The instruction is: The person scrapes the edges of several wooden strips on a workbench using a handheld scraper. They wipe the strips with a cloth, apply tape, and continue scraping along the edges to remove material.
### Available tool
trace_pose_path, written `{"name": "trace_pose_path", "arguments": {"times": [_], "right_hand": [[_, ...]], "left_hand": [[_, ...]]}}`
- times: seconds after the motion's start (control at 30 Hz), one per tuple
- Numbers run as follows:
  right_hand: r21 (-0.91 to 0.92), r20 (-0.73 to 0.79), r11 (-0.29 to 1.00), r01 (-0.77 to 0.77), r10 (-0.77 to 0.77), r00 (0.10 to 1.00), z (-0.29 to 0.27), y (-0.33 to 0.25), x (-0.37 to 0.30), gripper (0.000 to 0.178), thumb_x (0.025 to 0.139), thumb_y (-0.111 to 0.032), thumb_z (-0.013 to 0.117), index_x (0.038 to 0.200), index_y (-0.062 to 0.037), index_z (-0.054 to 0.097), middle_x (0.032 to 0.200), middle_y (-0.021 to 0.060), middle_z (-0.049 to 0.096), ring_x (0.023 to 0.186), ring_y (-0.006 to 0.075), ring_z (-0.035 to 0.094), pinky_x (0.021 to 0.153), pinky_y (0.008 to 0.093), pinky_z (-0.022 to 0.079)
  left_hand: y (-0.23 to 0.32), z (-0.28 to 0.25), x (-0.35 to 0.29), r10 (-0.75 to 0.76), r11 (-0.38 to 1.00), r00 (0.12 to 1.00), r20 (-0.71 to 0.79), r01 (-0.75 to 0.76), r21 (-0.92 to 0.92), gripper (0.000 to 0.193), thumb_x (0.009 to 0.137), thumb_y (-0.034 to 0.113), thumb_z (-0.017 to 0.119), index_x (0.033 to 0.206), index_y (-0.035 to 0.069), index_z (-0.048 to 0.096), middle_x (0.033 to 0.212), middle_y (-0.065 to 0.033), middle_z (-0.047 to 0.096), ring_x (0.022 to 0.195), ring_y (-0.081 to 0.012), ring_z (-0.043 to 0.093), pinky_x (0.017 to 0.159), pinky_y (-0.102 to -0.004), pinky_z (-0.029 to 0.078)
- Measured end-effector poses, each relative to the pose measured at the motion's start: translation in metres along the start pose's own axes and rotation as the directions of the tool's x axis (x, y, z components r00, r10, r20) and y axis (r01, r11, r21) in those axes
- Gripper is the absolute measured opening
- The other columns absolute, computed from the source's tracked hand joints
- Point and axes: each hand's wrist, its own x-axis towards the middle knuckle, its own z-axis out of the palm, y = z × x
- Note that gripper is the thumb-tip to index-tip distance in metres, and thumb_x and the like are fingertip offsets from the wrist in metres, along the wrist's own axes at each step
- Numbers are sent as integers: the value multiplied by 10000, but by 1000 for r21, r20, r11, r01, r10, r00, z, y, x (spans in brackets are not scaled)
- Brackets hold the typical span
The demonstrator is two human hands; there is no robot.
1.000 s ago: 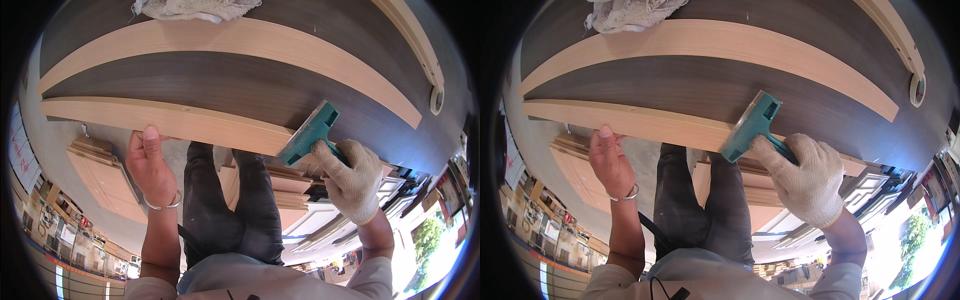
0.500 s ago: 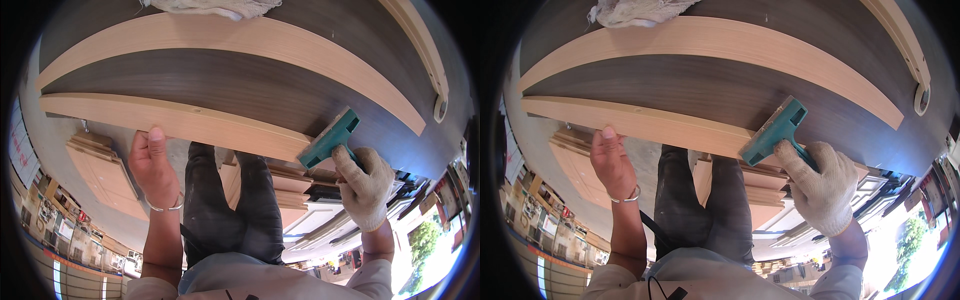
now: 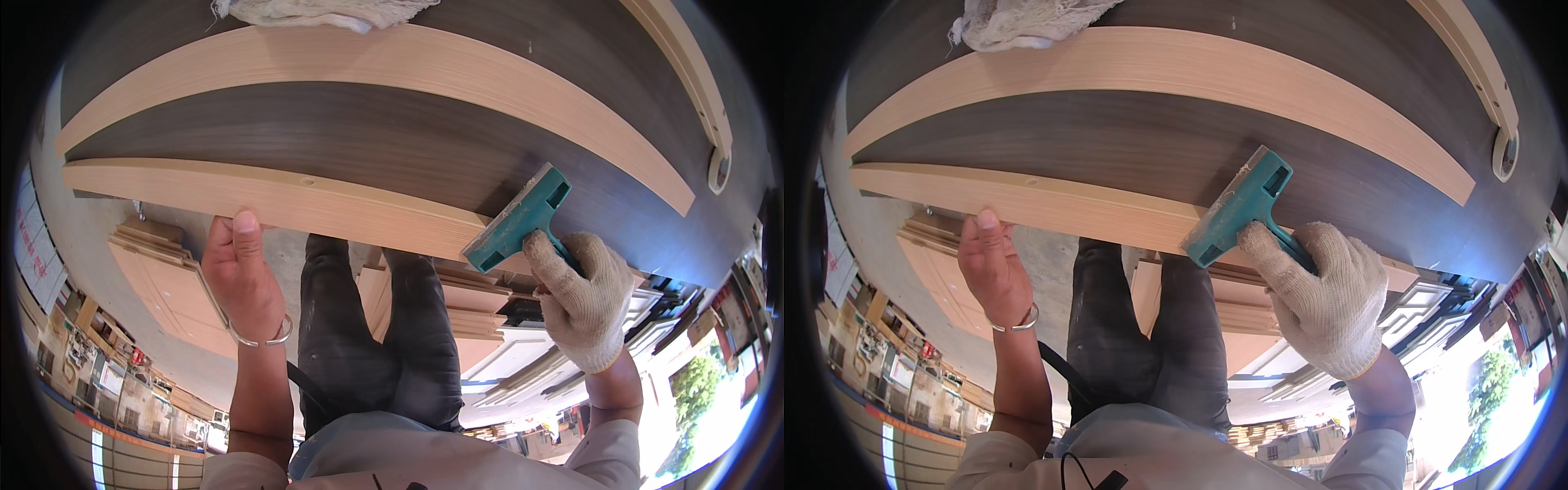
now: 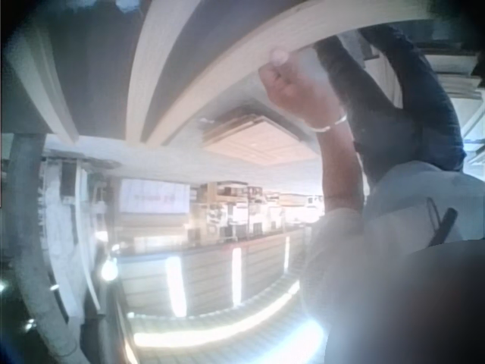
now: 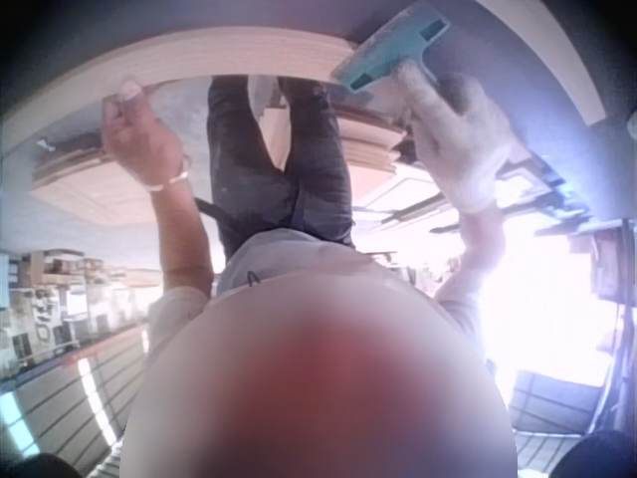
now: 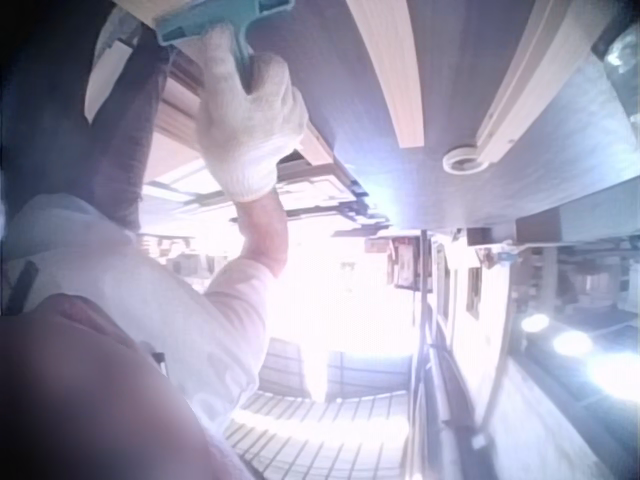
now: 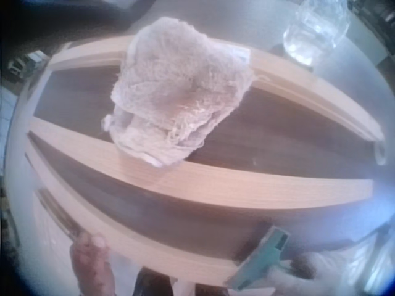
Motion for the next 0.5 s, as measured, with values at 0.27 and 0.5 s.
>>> {"name": "trace_pose_path", "arguments": {"times": [0.27, 0.5], "right_hand": [[-53, 21, 999, -10, 11, 1000, -5, 0, -2, 669, 683, -27, 817, 1328, -194, 762, 881, 71, 651, 711, 232, 659, 595, 381, 489], [-12, -8, 1000, -16, 16, 1000, 0, 1, -2, 662, 684, -21, 812, 1325, -182, 768, 883, 71, 652, 709, 234, 659, 592, 384, 494]], "left_hand": [[-5, -4, 0, -21, 1000, 1000, -15, 21, 14, 313, 1137, 308, 639, 1063, 4, 648, 1022, -47, 676, 996, -145, 618, 1004, -366, 509], [-6, -4, 2, -6, 1000, 1000, -3, 6, -18, 316, 1137, 313, 639, 1096, -1, 656, 1060, -52, 687, 1022, -148, 625, 1016, -368, 502]]}}
